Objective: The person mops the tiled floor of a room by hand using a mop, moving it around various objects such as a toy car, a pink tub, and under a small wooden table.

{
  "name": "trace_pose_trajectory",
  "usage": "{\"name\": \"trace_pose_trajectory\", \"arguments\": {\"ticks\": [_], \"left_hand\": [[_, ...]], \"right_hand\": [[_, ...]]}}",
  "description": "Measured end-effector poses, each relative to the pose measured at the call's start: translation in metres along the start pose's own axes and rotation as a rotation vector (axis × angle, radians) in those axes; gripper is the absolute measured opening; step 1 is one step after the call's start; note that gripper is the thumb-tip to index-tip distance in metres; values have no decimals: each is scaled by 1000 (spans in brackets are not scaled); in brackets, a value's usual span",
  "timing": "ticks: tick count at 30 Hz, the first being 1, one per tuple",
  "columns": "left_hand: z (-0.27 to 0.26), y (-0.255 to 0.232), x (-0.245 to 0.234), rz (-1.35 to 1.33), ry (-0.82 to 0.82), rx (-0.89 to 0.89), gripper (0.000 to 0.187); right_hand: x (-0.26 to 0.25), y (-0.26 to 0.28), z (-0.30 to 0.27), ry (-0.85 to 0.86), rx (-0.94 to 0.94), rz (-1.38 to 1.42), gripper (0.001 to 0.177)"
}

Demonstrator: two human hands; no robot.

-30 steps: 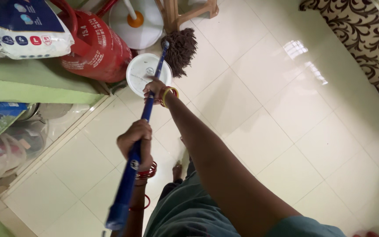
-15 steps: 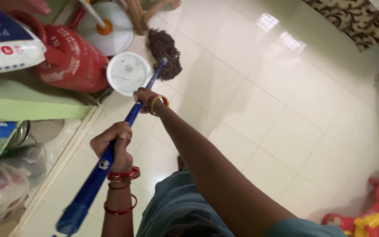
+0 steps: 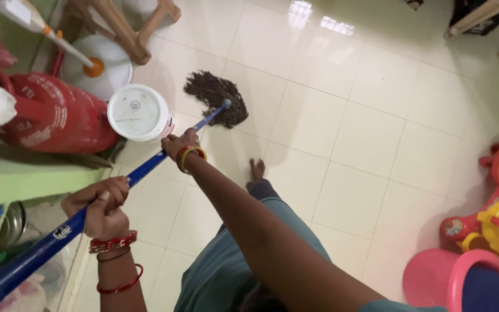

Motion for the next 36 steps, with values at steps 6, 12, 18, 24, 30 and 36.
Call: {"name": "trace_pose_trajectory", "arguments": {"ticks": [6,12,18,24,30,36], "left_hand": [[5,2,8,-92,231,-51,14],[19,20,38,-188,330,-102,14],[-5,55,76,-368,287,-174,22],[-70,82,168,-264,433,-218,17],[-140,85,304,-257,454,-301,16],[-185,102,412,-391,671,-293,17]], "right_hand": [[-3,-28,25,-40,-518,-400,21],[-41,-55,20,10,-328,-45,26],[-92,-121,3,-97,-337,-262,19],[-142,-257,0,-141,-230,-309,16],[-201,-415,-4,-185,-156,-304,9],[-249,-543,-1,-347,-123,-310,18]]}}
Point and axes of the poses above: each hand's wrist, its own z-axis towards the middle knuckle, its own x-axis out of the palm, y = z × x, the point moved 1 cm from there along z, towards the middle knuckle, and after that the axes turned 14 degrees about x, right-handed, at the moved point
